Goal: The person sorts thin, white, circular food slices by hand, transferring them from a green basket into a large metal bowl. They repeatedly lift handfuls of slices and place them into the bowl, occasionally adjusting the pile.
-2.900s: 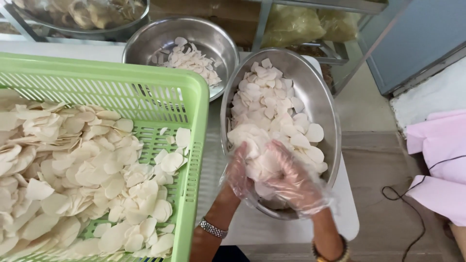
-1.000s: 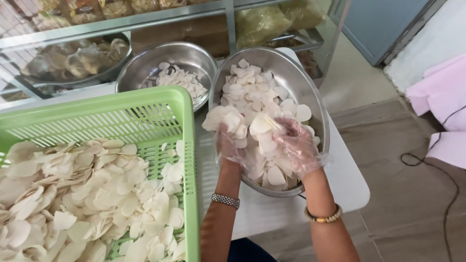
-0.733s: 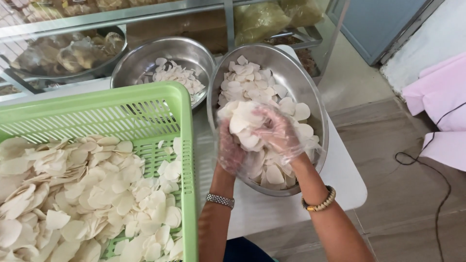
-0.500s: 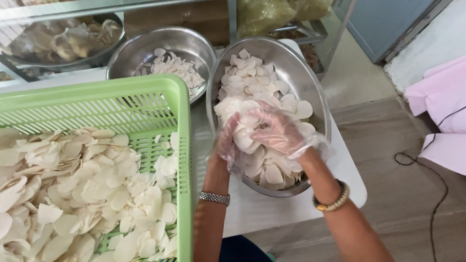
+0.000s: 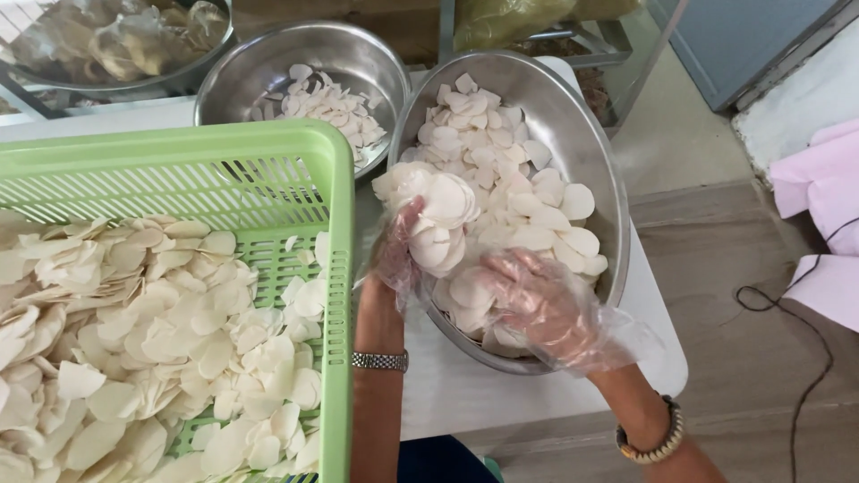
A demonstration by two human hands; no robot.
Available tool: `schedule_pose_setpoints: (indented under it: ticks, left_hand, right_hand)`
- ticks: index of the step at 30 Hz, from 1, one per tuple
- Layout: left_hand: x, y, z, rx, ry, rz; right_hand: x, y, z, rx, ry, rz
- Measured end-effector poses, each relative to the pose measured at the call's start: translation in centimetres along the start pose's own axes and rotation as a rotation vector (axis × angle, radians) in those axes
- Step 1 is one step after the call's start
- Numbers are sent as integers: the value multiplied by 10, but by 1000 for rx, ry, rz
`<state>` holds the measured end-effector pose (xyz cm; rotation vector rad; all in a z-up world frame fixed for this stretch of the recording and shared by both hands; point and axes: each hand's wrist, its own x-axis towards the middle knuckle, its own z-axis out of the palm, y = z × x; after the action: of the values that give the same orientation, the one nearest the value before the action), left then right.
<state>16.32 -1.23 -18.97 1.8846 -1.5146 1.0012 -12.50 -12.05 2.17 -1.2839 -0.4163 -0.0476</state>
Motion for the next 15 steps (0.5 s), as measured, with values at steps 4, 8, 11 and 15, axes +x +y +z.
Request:
schedule_pose_setpoints:
  ticks: [4,8,11,15]
  left_hand:
    - [117,71,-119,-1164,71,-1228]
    - [124,44,-103,-1344,-143,-1598]
    - [137,49,-121,-1212,-262,-1560]
    - [171,77,-167,-1270,-194,-1652]
  right_hand:
    - [1,24,-10,-1666,245,-239]
    - [-7,29,-8,-1577,314,-317]
    - [-3,13,1,-1616,241,-276]
    - [-10,26,-7,-1471,252,-228]
